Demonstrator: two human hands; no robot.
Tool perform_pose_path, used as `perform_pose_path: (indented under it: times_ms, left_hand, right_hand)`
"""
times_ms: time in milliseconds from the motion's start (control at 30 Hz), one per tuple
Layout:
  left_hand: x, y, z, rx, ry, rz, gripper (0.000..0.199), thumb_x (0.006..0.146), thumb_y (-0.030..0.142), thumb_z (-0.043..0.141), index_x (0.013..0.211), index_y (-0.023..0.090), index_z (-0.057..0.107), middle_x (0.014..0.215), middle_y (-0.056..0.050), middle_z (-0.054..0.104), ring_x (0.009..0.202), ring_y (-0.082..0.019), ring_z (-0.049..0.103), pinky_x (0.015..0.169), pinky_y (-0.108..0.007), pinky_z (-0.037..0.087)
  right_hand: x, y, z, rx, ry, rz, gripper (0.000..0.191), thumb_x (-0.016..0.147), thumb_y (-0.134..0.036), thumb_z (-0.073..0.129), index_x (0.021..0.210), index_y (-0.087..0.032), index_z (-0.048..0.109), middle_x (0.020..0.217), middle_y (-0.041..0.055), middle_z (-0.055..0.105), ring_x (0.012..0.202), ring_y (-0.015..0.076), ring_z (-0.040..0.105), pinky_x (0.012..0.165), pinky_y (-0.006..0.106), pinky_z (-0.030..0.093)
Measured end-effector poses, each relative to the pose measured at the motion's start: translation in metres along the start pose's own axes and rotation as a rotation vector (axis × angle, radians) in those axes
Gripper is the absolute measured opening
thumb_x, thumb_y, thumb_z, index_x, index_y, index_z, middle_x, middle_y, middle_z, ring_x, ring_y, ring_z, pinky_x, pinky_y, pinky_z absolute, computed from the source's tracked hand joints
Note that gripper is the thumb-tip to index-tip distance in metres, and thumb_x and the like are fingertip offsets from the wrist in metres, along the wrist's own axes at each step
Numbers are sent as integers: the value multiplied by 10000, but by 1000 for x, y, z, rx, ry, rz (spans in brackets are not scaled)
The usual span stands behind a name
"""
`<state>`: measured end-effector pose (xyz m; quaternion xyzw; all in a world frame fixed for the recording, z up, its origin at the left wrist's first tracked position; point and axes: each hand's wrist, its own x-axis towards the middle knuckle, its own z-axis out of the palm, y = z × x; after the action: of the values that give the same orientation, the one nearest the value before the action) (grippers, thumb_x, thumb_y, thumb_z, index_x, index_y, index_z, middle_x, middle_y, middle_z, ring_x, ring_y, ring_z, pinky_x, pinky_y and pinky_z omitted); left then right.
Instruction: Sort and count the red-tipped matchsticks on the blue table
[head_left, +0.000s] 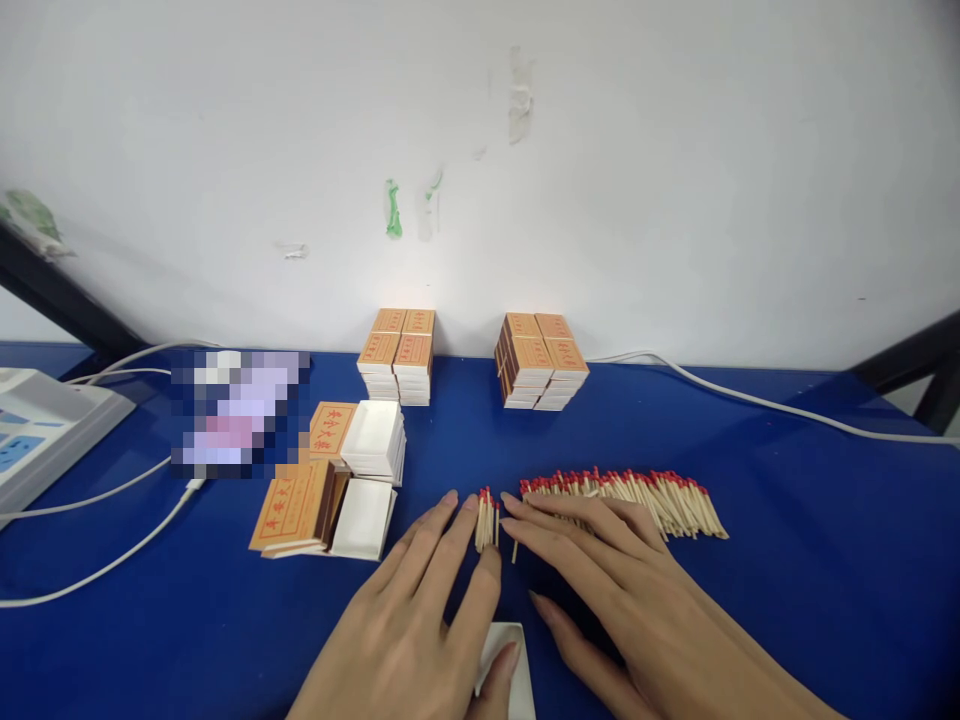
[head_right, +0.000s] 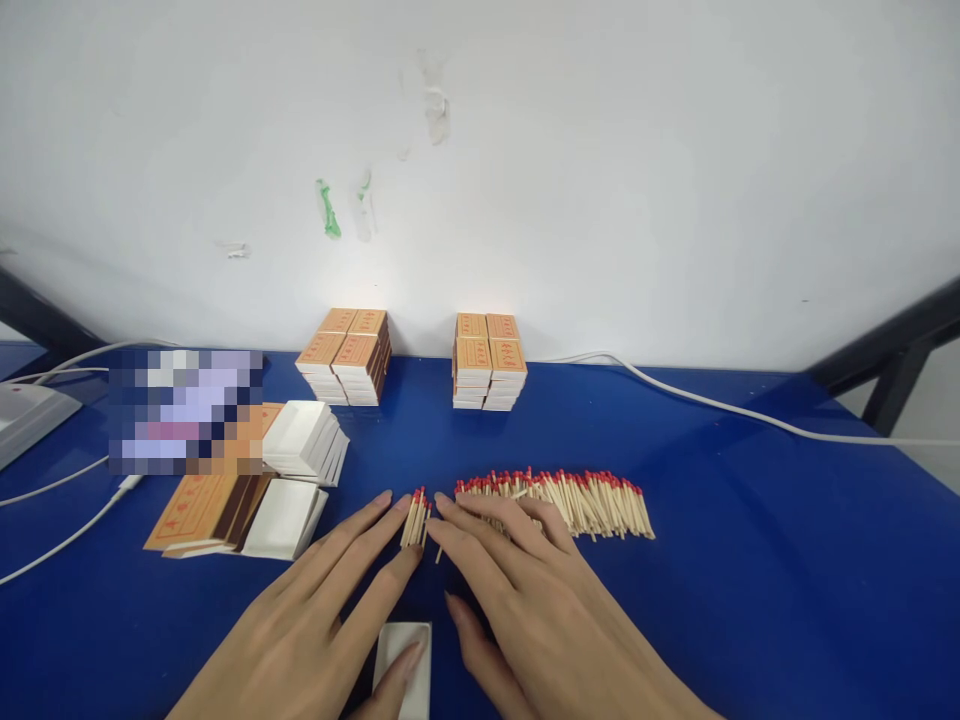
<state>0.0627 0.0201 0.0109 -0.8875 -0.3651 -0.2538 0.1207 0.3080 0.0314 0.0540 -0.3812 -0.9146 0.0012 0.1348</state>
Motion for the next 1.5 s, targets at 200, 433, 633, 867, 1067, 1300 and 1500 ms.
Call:
perform_pose_path:
  times_ms: [200,433,633,867,1067,1300,1500]
  left_hand:
    - [-1,-2,1,8,-1,-5,462,1098,319,509,1421,49,701,1494,-222,720,1392,-367,720,1058,-410,696]
    - [1,0,1,9,10,-4,453,1095,312,513,1414,50,701,1495,-217,720,1390,-362,722,1052,-406,699]
    - [0,-1,1,15,4,6,445,1099,322,507,1390,50,706,1482,-224,726,1377,-366,730,1031,-413,706]
    - [-1,-1,1,11,3,-10,478,1086,313,527,1445,34,675,1507,-222,708,1392,-372,718,1029,-426,706]
    - [-3,-1,3,13,-14,-8,504,1102,320,495,1493,41,646,1530,-197,696,1409,-345,702,1038,-393,696]
    - [-1,-2,2,-20,1,10,466,1091,267,483,1446,23,663,1512,-200,703,1397,-327,705,1047,-377,688]
    - [0,-3,2,-30,4,15,460,1085,251,483,1437,12,658,1508,-203,698,1377,-320,713,1045,-354,684]
  right_hand:
    - [1,-1,1,0,38,2,521,1088,-157,527,1607,-189,511,1516,95,741,1405,233,686,1127,448,584]
    - [3,-1,0,3,47,15,481,1101,-168,529,1581,-198,549,1495,83,754,1365,212,703,1102,408,578]
    - [5,-2,0,5,115,8,442,1097,-150,540,1536,-188,580,1466,48,773,1350,176,699,1121,370,517]
    - [7,-2,-5,52,192,4,426,1126,-157,526,1538,-240,600,1274,-43,844,1233,118,736,1085,297,479]
    - [5,-2,-1,4,100,-20,439,1146,-189,486,1577,-184,568,1518,26,747,1437,143,636,1182,320,432]
    - [4,-3,-1,26,133,1,440,1145,-193,497,1578,-199,579,1398,-7,805,1345,129,677,1149,301,427]
    - [6,-3,-1,3,159,-17,399,1159,-198,483,1540,-181,602,1431,10,791,1367,141,661,1159,304,407]
